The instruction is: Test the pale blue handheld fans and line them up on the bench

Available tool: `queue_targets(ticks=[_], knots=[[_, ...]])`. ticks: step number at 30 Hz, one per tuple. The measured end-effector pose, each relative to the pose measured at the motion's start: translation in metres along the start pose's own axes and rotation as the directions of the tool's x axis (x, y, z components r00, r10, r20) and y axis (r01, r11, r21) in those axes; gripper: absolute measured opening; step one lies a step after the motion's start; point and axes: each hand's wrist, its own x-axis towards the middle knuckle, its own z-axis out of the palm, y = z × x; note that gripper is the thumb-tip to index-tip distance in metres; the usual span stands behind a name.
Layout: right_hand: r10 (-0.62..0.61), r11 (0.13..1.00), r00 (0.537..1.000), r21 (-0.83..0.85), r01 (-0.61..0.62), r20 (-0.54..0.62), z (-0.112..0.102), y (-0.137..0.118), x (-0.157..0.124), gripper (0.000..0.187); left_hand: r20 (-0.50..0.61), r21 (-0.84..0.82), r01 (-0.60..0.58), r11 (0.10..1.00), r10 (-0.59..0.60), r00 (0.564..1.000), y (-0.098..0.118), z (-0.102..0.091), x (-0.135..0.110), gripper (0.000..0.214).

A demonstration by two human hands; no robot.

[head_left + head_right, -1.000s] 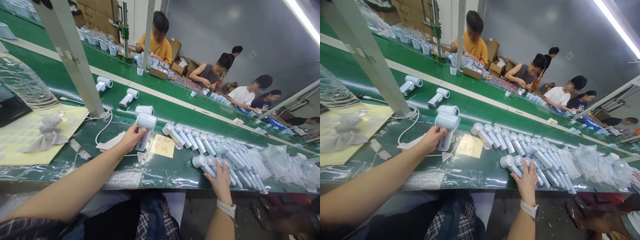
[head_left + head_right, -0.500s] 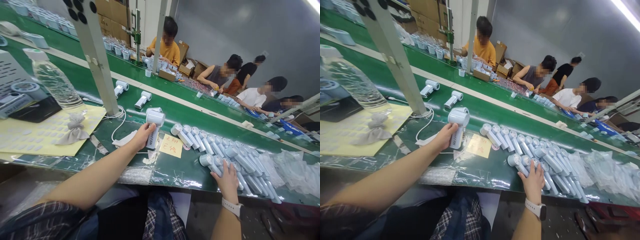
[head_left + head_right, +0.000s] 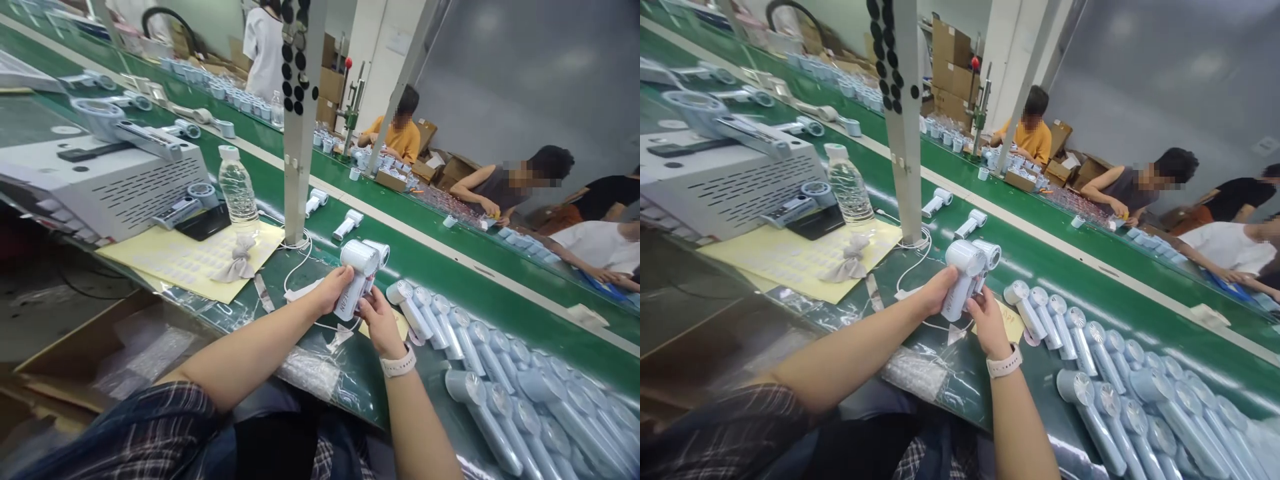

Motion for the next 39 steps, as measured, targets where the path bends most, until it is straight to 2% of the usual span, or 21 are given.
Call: queue_targets(ticks=[4, 6, 8, 14, 17, 20, 22, 25, 26, 28, 31, 33, 36, 38, 39], knots=[[0.013, 0.997, 0.990, 0.076, -0.002, -0.140, -0.016, 0.007, -0.011, 0.052, -0.073, 0.006, 0.033, 0.999, -0.033, 0.997, 0.006, -0.002, 0.004, 0.076], [0.006, 0.997, 0.986, 0.082, 0.008, -0.168, -0.025, 0.003, -0.016, 0.047, -0.100, -0.032, 0.082, 0.996, -0.085, 0.991, 0.010, -0.001, 0.005, 0.070], [-0.017, 0.998, 0.982, 0.060, 0.028, -0.187, -0.029, -0.001, -0.017, 0.046, -0.081, -0.054, 0.124, 0.991, -0.129, 0.988, 0.014, 0.000, 0.005, 0.067], [-0.122, 0.985, 0.956, -0.149, 0.084, -0.267, -0.023, 0.000, -0.017, 0.064, -0.006, 0.041, 0.082, 0.996, -0.082, 0.997, 0.013, -0.002, 0.000, 0.067], [-0.152, 0.962, 0.966, -0.256, 0.096, -0.208, -0.017, 0.003, -0.021, 0.065, 0.036, 0.004, 0.110, 0.994, -0.110, 0.993, 0.005, -0.005, 0.000, 0.068], [-0.163, 0.915, 0.979, -0.390, 0.105, -0.119, -0.016, 0.004, -0.022, 0.054, 0.087, -0.018, 0.145, 0.989, -0.143, 0.986, 0.000, -0.008, 0.002, 0.074], [-0.160, 0.848, 0.974, -0.527, 0.052, -0.162, -0.018, 0.006, -0.017, 0.050, 0.058, -0.036, 0.141, 0.989, -0.139, 0.989, 0.000, -0.009, 0.003, 0.077], [-0.181, 0.729, 0.950, -0.683, -0.045, -0.255, -0.016, 0.011, -0.004, 0.033, -0.047, -0.043, 0.032, 0.999, -0.034, 0.998, 0.005, -0.010, 0.004, 0.074], [-0.184, 0.709, 0.949, -0.703, -0.051, -0.255, -0.012, 0.012, 0.000, 0.025, -0.069, -0.037, -0.009, 0.999, 0.007, 0.998, 0.008, -0.010, 0.004, 0.072], [-0.178, 0.695, 0.960, -0.719, -0.033, -0.216, -0.003, 0.014, 0.005, 0.022, -0.082, -0.041, -0.057, 0.998, 0.054, 0.995, 0.014, -0.008, 0.002, 0.072], [-0.132, 0.701, 0.985, -0.714, 0.011, -0.114, 0.011, 0.014, -0.002, 0.013, -0.069, -0.086, -0.080, 0.993, 0.075, 0.995, 0.021, -0.004, 0.000, 0.079], [-0.067, 0.760, 0.998, -0.649, 0.037, -0.021, 0.014, 0.011, -0.013, 0.003, -0.055, -0.108, -0.100, 0.989, 0.094, 0.994, 0.024, -0.002, 0.001, 0.080], [0.069, 0.941, 0.988, -0.337, -0.020, 0.136, 0.015, 0.004, -0.025, 0.024, -0.062, -0.114, -0.133, 0.985, 0.127, 0.990, 0.024, -0.003, 0.005, 0.079], [0.115, 0.986, 0.979, -0.141, -0.092, 0.169, 0.016, 0.000, -0.028, 0.031, -0.086, -0.108, -0.156, 0.982, 0.147, 0.985, 0.022, -0.004, 0.007, 0.081], [0.117, 0.990, 0.981, -0.102, -0.102, 0.153, 0.017, -0.002, -0.028, 0.033, -0.098, -0.105, -0.166, 0.980, 0.156, 0.983, 0.021, -0.004, 0.008, 0.081]])
